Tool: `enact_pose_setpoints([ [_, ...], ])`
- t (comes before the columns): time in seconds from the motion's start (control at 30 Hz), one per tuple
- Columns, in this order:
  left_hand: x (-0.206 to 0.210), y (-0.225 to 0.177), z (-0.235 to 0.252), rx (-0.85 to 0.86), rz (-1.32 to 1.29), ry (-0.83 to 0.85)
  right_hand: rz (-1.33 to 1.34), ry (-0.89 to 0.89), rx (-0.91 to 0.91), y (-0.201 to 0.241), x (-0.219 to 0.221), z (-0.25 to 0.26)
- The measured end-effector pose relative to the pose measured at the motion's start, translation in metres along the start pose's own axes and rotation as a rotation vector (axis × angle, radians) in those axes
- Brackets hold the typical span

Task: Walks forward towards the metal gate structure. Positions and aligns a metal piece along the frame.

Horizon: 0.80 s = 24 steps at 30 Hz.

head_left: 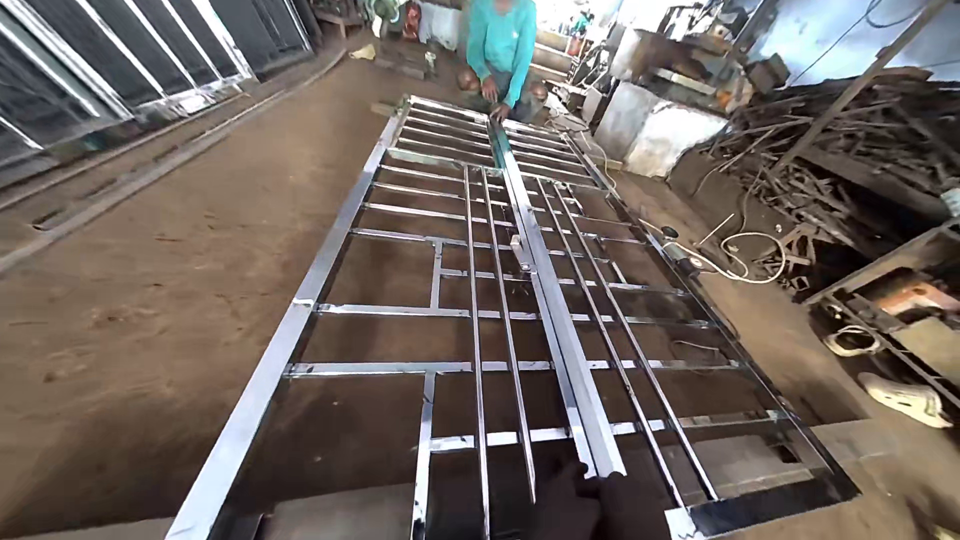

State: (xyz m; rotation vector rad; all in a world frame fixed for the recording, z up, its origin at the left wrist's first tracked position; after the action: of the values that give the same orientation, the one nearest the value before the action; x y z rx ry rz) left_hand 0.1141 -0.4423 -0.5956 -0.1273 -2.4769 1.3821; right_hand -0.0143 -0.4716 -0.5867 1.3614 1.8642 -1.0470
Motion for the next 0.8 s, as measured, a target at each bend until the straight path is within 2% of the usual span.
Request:
enact_pose_setpoints([
  [0.07,-0.002,-0.005,0.001,-0.016,-0.003,-0.001,-0.026,-0.064,-0.033,-0.002,0.006,0.005],
  [0.2,-0.003,-0.012,0.001,-0.027,-0.017,-0.024,-0.038,-0.034,-0.045,0.003,-0.006,-0.005],
  [0.33,0.001,-0.011,0.012,-0.02,0.017,-0.022,-0.071,-0.08,-0.038,-0.005,-0.001,-0.003],
  [0.43,0.006,-0.013,0.016,0.022,0.007,-0.008,-0.06,0.09,0.0,-0.002,-0.021,-0.017],
  [0.63,0.017,-0.01,0.022,0.022,0.115,0.049,0.017,0.033,0.083,-0.034,-0.003,-0.006],
  [0.8,0.014,-0.014,0.019,0.044,0.069,0.088,0.073,0.065,0.101,-0.033,-0.01,-0.006],
])
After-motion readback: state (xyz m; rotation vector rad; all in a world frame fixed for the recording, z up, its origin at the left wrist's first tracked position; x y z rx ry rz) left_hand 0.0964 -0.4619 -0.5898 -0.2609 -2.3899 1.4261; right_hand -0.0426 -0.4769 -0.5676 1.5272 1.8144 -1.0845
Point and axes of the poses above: each hand's wrist, its own z-axis towards the middle knuckle, its own x-axis out of the palm, y = z × x, the point moved 5 cm from there along z, towards the middle knuckle, and after that the axes turned 9 degrees about -z, right-handed, at the moved point
